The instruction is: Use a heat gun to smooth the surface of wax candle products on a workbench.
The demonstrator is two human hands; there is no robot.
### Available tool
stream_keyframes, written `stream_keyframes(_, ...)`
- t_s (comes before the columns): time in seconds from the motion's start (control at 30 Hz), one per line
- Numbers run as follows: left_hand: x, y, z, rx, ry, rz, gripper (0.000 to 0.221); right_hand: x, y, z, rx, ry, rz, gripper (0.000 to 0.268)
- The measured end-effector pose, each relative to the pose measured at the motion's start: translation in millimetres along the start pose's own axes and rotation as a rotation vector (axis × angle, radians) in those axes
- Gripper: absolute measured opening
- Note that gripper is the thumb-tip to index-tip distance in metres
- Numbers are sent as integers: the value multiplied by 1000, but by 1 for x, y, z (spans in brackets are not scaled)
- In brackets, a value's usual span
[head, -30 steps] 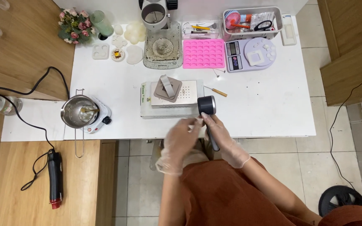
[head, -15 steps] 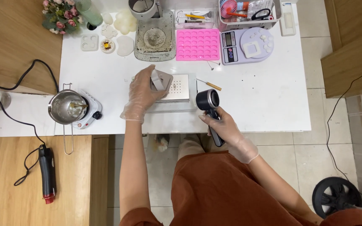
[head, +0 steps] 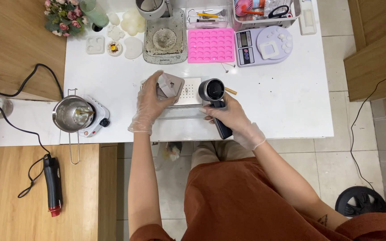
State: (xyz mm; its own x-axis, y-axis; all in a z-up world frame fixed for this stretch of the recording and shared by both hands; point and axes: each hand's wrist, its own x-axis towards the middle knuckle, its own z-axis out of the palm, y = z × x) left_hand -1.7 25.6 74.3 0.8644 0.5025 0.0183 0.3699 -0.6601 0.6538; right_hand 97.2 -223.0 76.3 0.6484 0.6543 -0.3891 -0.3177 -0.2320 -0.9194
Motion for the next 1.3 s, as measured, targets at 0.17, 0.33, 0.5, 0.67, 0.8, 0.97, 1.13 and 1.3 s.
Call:
stream_keyframes(0.17,-3,-4,2,-34,8,-9,95,21,-1,4,-29,30,-6,48)
stream_keyframes(0.33,-2,-5,4,-14,13,-1,95,37,5,0,-29,73,-29,43)
stream_keyframes(0.5,-2,-7,5,-34,9,-19,94,63,14,-7,307,73,35,35)
stream_keyframes(0.67,-2,-9,5,-40,14,2,95,64,-4,4,366,115,91,34)
stream_keyframes(0.8,-3,-5,4,-54,-8,-36,95,83,15,0,420,-3,24,36)
stream_keyframes(0.97,-1,-8,5,-57,-13,-28,95,84,-10,24,437,-4,-25,42)
stream_keyframes(1.13,-3,-5,5,-65,-10,-45,95,101,-7,36,444,-109,-53,46)
stream_keyframes(1.3,-4,-3,3,-93,-17,-68,94,102,-21,45,310,-45,-24,56)
